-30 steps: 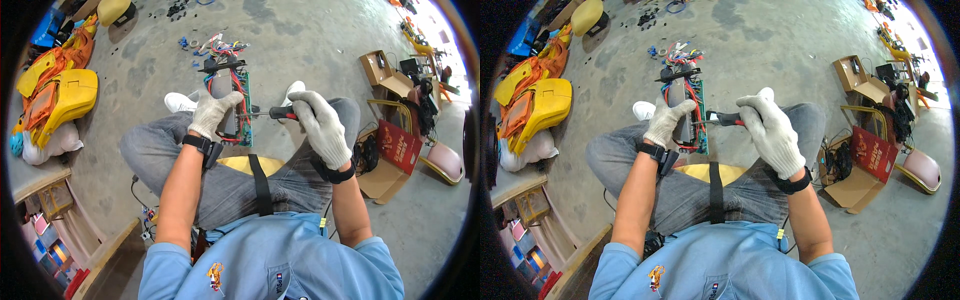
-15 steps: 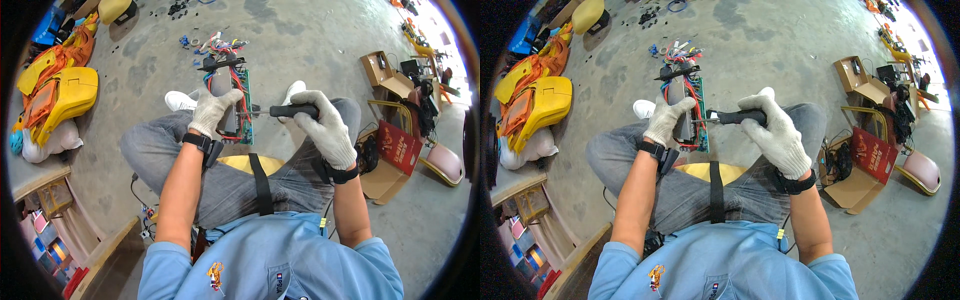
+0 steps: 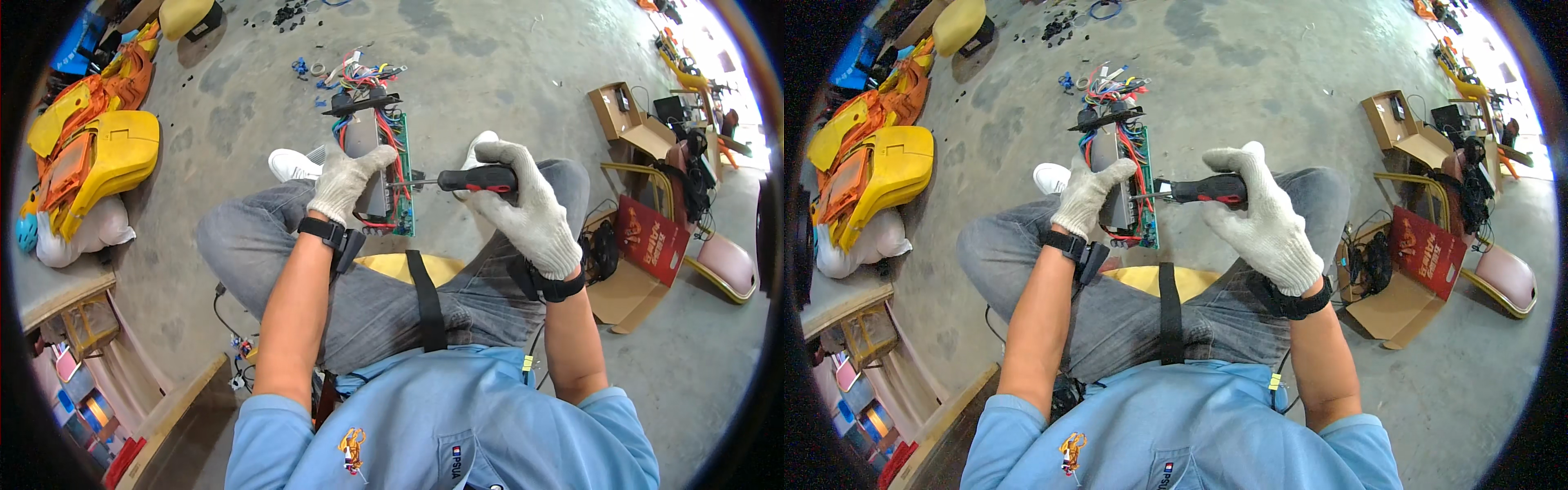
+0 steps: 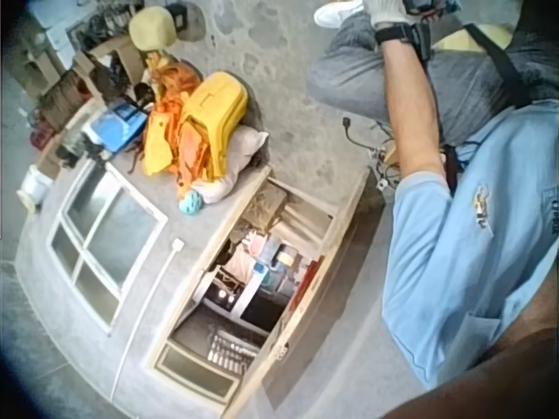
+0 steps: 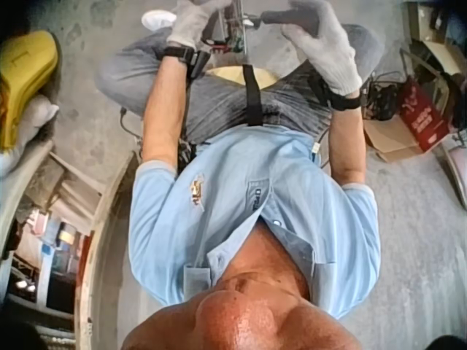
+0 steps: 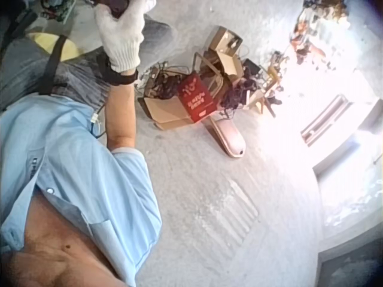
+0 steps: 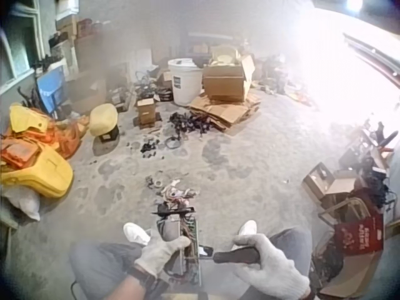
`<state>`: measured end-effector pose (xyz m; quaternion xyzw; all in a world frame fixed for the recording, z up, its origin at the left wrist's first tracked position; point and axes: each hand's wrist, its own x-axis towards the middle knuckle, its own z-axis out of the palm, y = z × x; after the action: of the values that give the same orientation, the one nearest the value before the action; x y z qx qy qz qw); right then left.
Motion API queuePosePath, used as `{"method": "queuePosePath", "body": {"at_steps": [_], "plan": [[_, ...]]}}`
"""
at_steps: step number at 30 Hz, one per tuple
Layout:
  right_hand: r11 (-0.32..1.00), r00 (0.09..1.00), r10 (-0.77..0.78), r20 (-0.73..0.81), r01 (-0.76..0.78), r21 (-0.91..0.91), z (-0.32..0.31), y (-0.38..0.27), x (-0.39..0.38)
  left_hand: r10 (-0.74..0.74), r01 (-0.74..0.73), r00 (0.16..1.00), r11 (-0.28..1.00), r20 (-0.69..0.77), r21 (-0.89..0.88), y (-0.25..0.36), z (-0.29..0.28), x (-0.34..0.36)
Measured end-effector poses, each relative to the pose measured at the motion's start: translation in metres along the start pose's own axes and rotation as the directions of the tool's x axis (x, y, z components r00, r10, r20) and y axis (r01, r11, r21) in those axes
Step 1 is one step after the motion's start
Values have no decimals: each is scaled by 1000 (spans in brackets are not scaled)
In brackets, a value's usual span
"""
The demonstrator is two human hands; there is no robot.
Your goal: The recorder is using a screwdriver to remove or tighten screws on a circuit board assembly.
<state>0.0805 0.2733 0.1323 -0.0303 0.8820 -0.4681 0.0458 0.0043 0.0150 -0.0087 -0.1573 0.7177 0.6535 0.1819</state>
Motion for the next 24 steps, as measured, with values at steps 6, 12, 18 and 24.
{"method": "queuePosePath", "body": {"at_steps": [6, 12, 18, 24], "plan": [[924, 926, 362, 103, -371, 93, -5, -10, 8, 31, -31, 999, 999, 16, 21, -8, -4, 5], [999, 1000, 17, 8, -17, -43, 0, -2, 3, -16, 16, 1000, 999, 12, 51, 7, -2, -4], [981, 985, 175, 10, -175, 86, 0, -1, 7, 24, -24, 1000, 999, -5, 24, 7, 1, -8], [996, 996, 89, -15, -88, 24, -1, -5, 4, -10, 10, 1000, 1000, -7, 28, 11, -1, -9]]}}
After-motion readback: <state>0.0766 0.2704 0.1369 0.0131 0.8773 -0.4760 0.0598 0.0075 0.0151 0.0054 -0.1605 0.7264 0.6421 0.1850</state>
